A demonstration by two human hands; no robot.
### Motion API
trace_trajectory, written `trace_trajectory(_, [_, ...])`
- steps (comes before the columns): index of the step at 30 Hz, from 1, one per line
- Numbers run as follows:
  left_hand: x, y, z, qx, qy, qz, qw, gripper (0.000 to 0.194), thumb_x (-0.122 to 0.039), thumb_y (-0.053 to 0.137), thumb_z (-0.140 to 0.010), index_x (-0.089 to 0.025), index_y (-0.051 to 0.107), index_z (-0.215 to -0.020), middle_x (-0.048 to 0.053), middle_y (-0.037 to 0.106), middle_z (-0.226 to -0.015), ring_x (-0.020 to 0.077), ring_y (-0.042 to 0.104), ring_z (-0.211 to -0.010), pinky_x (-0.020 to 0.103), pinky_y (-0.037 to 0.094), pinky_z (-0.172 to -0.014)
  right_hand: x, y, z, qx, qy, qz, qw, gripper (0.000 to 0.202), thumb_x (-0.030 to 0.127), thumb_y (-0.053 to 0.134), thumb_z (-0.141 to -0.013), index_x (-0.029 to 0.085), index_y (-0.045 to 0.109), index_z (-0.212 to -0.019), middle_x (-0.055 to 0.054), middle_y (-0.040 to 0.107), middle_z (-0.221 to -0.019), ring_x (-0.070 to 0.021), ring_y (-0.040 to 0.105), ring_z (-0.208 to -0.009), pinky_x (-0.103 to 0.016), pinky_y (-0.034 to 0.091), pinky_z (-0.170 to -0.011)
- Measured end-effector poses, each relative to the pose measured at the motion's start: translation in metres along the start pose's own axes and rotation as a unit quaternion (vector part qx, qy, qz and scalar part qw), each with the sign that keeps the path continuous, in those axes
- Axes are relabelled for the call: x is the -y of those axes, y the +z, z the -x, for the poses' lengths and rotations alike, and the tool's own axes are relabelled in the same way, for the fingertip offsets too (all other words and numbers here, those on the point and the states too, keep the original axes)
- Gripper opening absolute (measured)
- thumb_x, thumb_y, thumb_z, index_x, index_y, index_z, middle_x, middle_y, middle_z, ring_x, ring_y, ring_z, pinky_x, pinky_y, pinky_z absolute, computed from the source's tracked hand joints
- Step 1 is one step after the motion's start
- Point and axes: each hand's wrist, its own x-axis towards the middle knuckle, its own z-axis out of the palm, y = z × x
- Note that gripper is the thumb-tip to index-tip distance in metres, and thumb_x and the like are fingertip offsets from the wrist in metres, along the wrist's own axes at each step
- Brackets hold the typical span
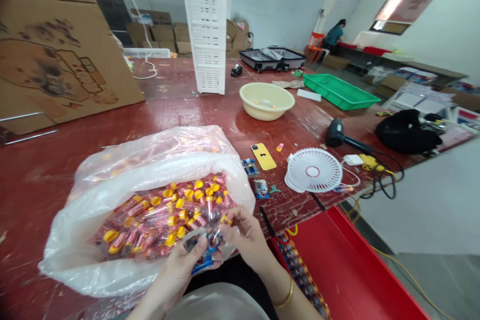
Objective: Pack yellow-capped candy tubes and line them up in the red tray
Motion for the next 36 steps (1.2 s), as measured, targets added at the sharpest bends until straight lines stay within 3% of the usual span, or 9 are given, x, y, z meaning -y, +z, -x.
trace_trajectory(5, [0.023, -0.001, 0.019, 0.127, -0.113, -0.104, 0.980, 0.042, -0.044, 0.073, -0.069, -0.020, 0.069, -0.103, 0.009, 0.075, -0.097, 0.0272, 0.068, -0.085, 0.037, 0.054, -0.071, -0.026, -0.133, 0.063, -0.386, 0.035, 0.138, 0.912, 0.035, 0.048, 0.067, -0.071, 0.021, 0.056, -0.091, -0.002, 0.064, -0.088, -0.0165, 0.062, -0.078, -0.030, 0.051, -0.073])
trace_trajectory(9, [0.047, -0.011, 0.017, 0.130, -0.149, -0.180, 0.964, 0.044, -0.051, 0.073, -0.066, -0.017, 0.071, -0.094, 0.010, 0.077, -0.088, 0.0270, 0.070, -0.080, 0.036, 0.054, -0.074, -0.057, -0.223, 0.167, -0.538, 0.133, 0.242, 0.797, 0.033, 0.046, 0.070, -0.063, 0.019, 0.054, -0.069, -0.002, 0.061, -0.065, -0.0200, 0.060, -0.067, -0.032, 0.049, -0.066])
trace_trajectory(12, [0.055, -0.013, 0.006, 0.072, -0.121, -0.210, 0.967, 0.050, -0.051, 0.075, -0.063, -0.016, 0.068, -0.097, 0.010, 0.077, -0.087, 0.0251, 0.069, -0.073, 0.031, 0.054, -0.058, -0.092, -0.238, 0.219, -0.560, 0.237, 0.279, 0.743, 0.031, 0.037, 0.070, -0.070, 0.018, 0.050, -0.056, 0.003, 0.053, -0.052, -0.0166, 0.056, -0.055, -0.032, 0.047, -0.060])
trace_trajectory(17, [0.046, -0.005, 0.001, 0.077, -0.118, -0.220, 0.965, 0.051, -0.049, 0.073, -0.065, -0.014, 0.067, -0.102, 0.011, 0.076, -0.085, 0.0275, 0.067, -0.078, 0.030, 0.053, -0.050, -0.141, -0.227, 0.241, -0.518, 0.340, 0.296, 0.727, 0.021, 0.027, 0.060, -0.086, 0.013, 0.057, -0.071, 0.005, 0.057, -0.060, -0.0087, 0.055, -0.053, -0.025, 0.048, -0.058])
trace_trajectory(22, [0.030, -0.003, 0.012, 0.054, -0.096, -0.152, 0.982, 0.040, -0.047, 0.074, -0.065, -0.017, 0.073, -0.091, 0.011, 0.076, -0.091, 0.0311, 0.069, -0.086, 0.037, 0.058, -0.062, -0.127, -0.235, 0.236, -0.515, 0.293, 0.354, 0.723, 0.012, 0.017, 0.060, -0.068, 0.015, 0.056, -0.079, 0.002, 0.052, -0.058, -0.0199, 0.057, -0.055, -0.034, 0.047, -0.056])
trace_trajectory(26, [0.013, -0.014, 0.016, -0.028, -0.004, -0.139, 0.990, 0.035, -0.045, 0.080, -0.057, -0.014, 0.075, -0.073, 0.007, 0.075, -0.069, 0.0233, 0.067, -0.065, 0.029, 0.055, -0.052, -0.089, -0.196, 0.168, -0.420, 0.121, 0.400, 0.805, 0.029, 0.021, 0.054, -0.070, 0.018, 0.053, -0.098, -0.004, 0.058, -0.082, -0.0215, 0.060, -0.076, -0.033, 0.049, -0.069])
trace_trajectory(30, [-0.003, -0.030, 0.017, -0.136, 0.019, -0.103, 0.985, 0.035, -0.041, 0.085, -0.050, -0.015, 0.073, -0.071, 0.001, 0.070, -0.059, 0.0165, 0.063, -0.056, 0.024, 0.054, -0.051, -0.042, -0.079, 0.057, -0.125, -0.172, 0.441, 0.872, 0.016, 0.015, 0.050, -0.080, 0.023, 0.055, -0.093, -0.007, 0.061, -0.092, -0.0218, 0.058, -0.089, -0.035, 0.049, -0.079])
trace_trajectory(32, [-0.008, -0.037, 0.018, -0.166, 0.013, -0.100, 0.981, 0.039, -0.044, 0.083, -0.052, -0.015, 0.073, -0.076, 0.001, 0.070, -0.060, 0.0162, 0.063, -0.057, 0.023, 0.052, -0.051, -0.027, -0.022, 0.009, 0.016, -0.184, 0.506, 0.843, 0.021, 0.010, 0.048, -0.082, 0.022, 0.057, -0.097, -0.009, 0.062, -0.099, -0.0232, 0.057, -0.097, -0.038, 0.047, -0.087])
trace_trajectory(36, [-0.013, -0.044, 0.019, -0.146, 0.027, -0.108, 0.983, 0.041, -0.051, 0.075, -0.062, -0.015, 0.074, -0.082, 0.005, 0.073, -0.071, 0.0197, 0.066, -0.068, 0.025, 0.052, -0.058, -0.029, 0.032, -0.044, 0.069, -0.103, 0.653, 0.748, 0.028, 0.001, 0.043, -0.080, 0.015, 0.059, -0.099, -0.017, 0.065, -0.097, -0.0318, 0.056, -0.100, -0.048, 0.046, -0.084])
